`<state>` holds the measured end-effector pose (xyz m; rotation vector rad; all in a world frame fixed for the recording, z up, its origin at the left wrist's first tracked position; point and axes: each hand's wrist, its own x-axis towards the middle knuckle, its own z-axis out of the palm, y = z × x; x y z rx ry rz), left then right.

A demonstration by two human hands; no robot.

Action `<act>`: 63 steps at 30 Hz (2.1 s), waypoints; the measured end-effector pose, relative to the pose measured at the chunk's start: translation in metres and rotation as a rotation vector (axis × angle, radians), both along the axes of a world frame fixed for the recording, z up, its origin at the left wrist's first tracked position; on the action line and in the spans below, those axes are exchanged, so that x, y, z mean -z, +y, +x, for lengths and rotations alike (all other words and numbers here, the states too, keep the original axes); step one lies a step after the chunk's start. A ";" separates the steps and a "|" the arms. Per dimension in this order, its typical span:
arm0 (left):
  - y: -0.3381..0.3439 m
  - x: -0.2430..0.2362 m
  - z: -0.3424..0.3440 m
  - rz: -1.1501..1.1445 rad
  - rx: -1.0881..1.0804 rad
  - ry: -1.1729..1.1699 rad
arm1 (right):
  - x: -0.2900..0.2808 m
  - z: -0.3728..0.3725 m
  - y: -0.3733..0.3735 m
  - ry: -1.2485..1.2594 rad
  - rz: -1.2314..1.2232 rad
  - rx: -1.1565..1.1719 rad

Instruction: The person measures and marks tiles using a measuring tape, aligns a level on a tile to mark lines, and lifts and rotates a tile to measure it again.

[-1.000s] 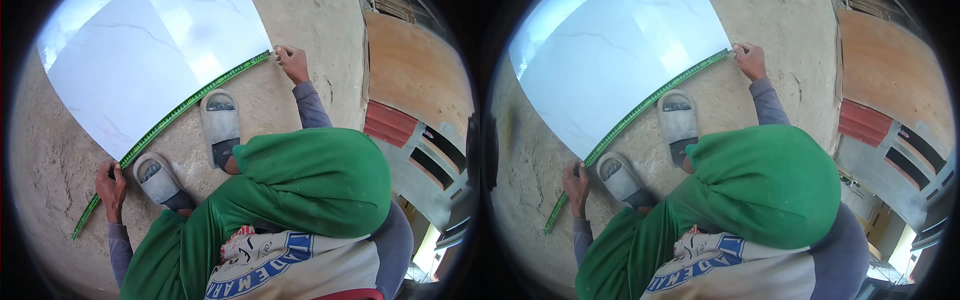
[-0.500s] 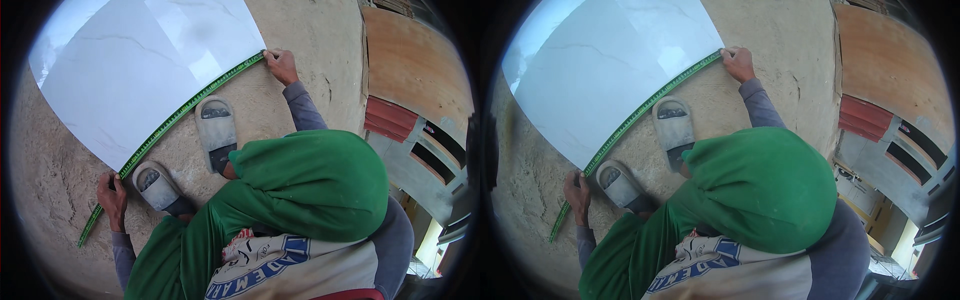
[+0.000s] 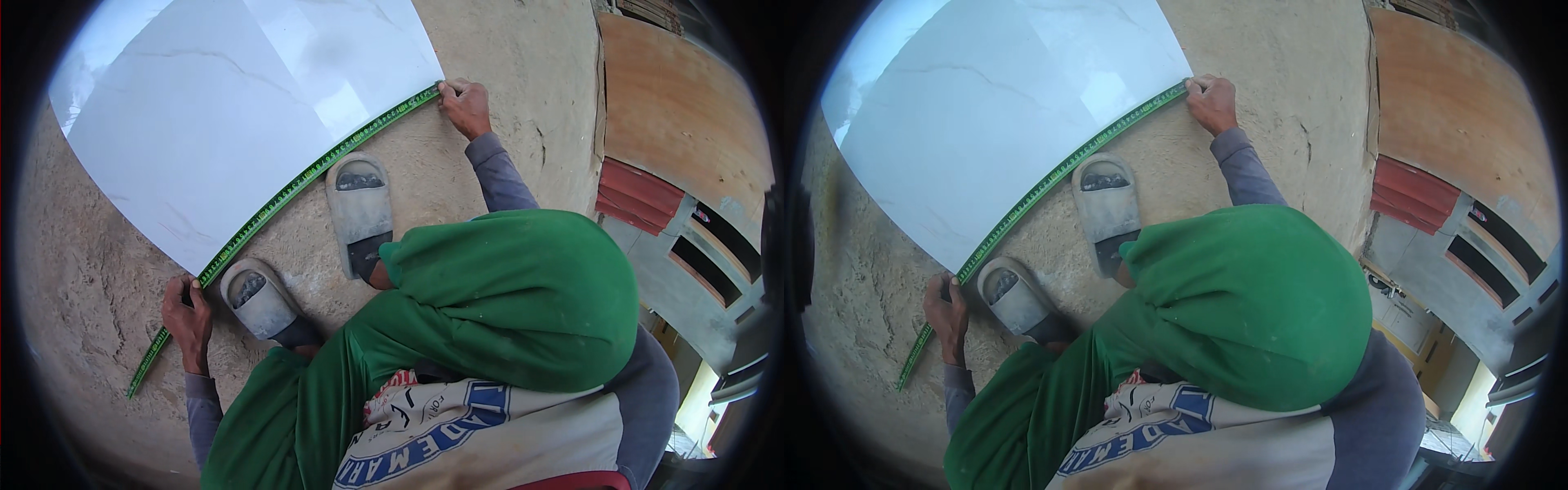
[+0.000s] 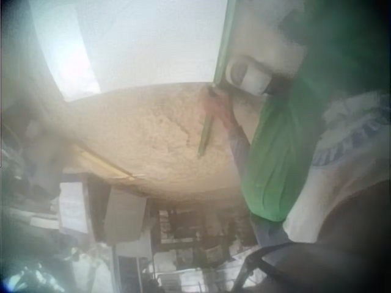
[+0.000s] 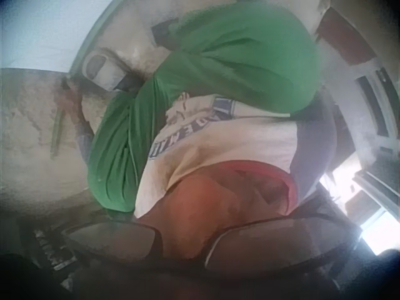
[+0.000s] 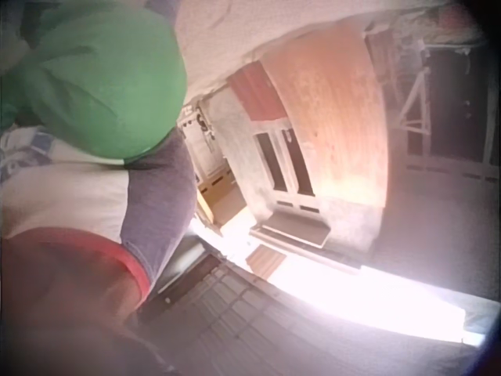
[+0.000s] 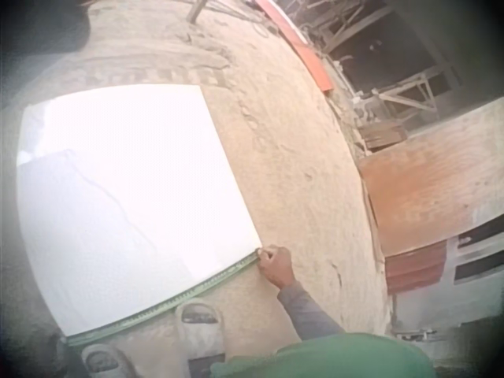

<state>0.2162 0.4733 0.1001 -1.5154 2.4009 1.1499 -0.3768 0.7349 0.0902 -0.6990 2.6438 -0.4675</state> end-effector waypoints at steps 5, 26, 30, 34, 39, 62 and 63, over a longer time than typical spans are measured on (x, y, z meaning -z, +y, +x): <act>-0.001 -0.005 -0.011 0.036 -0.034 0.018 | 0.001 -0.002 0.002 0.027 -0.025 0.022; -0.002 -0.008 0.009 0.002 -0.040 -0.083 | 0.015 -0.020 0.008 -0.102 0.040 0.015; 0.002 -0.003 0.011 -0.033 -0.045 -0.037 | 0.022 -0.038 0.019 -0.100 0.014 -0.006; 0.003 -0.003 0.010 -0.007 -0.041 -0.036 | 0.017 -0.039 0.016 -0.100 0.042 0.007; 0.001 -0.003 0.011 -0.024 -0.037 -0.037 | 0.021 -0.043 0.015 -0.080 0.074 -0.017; 0.004 0.003 0.013 -0.053 -0.028 0.002 | 0.021 -0.051 0.022 -0.104 0.028 -0.024; 0.004 0.002 0.013 -0.052 -0.027 0.003 | 0.021 -0.051 0.022 -0.104 0.029 -0.023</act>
